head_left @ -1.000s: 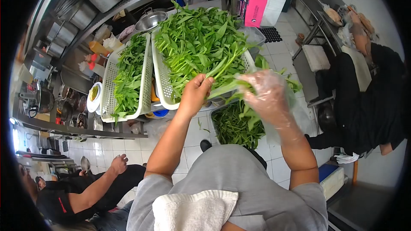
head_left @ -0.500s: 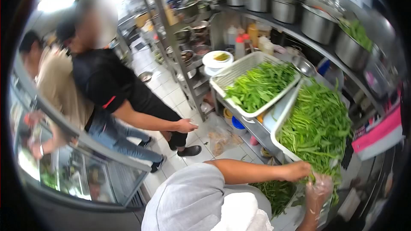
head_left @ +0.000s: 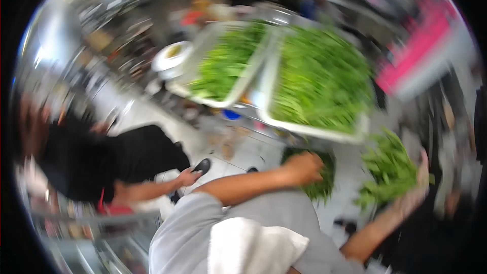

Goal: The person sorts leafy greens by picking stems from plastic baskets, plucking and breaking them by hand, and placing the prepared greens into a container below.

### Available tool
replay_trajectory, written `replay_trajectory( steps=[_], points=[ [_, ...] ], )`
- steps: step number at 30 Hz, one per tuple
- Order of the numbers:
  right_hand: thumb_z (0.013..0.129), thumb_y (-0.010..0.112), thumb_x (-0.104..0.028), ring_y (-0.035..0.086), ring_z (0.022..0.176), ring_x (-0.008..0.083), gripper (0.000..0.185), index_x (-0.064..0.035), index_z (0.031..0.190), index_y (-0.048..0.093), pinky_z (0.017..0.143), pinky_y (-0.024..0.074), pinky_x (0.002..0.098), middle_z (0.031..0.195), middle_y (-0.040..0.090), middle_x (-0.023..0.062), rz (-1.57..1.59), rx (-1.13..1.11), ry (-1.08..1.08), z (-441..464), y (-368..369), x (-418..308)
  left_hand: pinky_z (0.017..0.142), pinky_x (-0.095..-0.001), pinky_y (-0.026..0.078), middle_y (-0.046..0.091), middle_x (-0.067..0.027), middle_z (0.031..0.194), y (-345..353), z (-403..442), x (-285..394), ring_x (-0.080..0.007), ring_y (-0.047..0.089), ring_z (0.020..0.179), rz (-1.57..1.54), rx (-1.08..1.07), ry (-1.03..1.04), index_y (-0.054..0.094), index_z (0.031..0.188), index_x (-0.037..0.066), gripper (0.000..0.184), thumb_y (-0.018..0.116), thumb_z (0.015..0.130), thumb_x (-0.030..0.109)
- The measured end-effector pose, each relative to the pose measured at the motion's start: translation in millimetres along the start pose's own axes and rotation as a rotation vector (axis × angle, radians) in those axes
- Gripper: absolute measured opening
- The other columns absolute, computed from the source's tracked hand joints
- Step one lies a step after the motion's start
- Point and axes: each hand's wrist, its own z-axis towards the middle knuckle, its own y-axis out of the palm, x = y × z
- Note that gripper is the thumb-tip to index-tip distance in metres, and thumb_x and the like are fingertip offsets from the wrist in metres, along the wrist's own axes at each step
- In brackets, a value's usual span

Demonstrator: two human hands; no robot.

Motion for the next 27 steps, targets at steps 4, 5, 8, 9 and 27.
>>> replay_trajectory(
  steps=[4, 5, 8, 9, 27],
  points=[
    [0.086, 0.066, -0.031, 0.052, 0.081, 0.0166, 0.032, -0.0031, 0.099, 0.058, 0.075, 0.0453, 0.0305, 0.079, 0.051, 0.0021, 0.282, -0.076, -0.156, -10, -45, 34, 0.077, -0.0405, 0.050, 0.066, -0.0176, 0.093, -74, 15, 6, -0.0358, 0.063, 0.086, -0.243, 0.251, 0.034, 0.067, 0.095, -0.001, 0.023, 0.067, 0.083, 0.019],
    [0.086, 0.066, -0.031, 0.052, 0.081, 0.0166, 0.032, -0.0031, 0.099, 0.058, 0.075, 0.0453, 0.0305, 0.079, 0.051, 0.0021, 0.273, -0.048, -0.155, -13, -50, 39, 0.075, -0.0405, 0.050, 0.066, -0.0179, 0.091, -87, 22, 1, -0.0362, 0.063, 0.084, -0.241, 0.288, 0.032, 0.067, 0.094, -0.001, 0.021, 0.067, 0.083, 0.018],
    [0.083, 0.068, -0.031, 0.052, 0.078, 0.0193, 0.031, -0.0052, 0.091, 0.054, 0.077, 0.0446, 0.0343, 0.077, 0.051, 0.0035, 0.309, -0.118, -0.143, -22, -57, 39, 0.072, -0.0408, 0.051, 0.066, -0.0182, 0.088, -114, 56, -10, -0.0366, 0.064, 0.080, -0.157, 0.362, -0.032, 0.067, 0.093, -0.001, 0.015, 0.064, 0.085, 0.012],
    [0.083, 0.068, -0.029, 0.054, 0.078, 0.0209, 0.029, -0.0043, 0.091, 0.055, 0.079, 0.0454, 0.0370, 0.075, 0.052, 0.0046, 0.304, -0.112, -0.095, -27, -54, 35, 0.073, -0.0415, 0.051, 0.065, -0.0182, 0.087, -117, 73, -16, -0.0363, 0.064, 0.081, -0.048, 0.395, 0.007, 0.066, 0.092, 0.000, 0.015, 0.062, 0.085, 0.012],
    [0.079, 0.067, -0.015, 0.060, 0.075, 0.0219, 0.019, -0.0025, 0.093, 0.062, 0.072, 0.0493, 0.0379, 0.082, 0.061, 0.0118, -0.233, -0.119, -0.001, -40, -9, 24, 0.065, -0.0322, 0.045, 0.060, -0.0083, 0.078, -118, 137, -46, -0.0195, 0.056, 0.067, -0.356, 0.393, -0.028, 0.057, 0.098, 0.002, 0.019, 0.053, 0.094, 0.020]
  ],
)
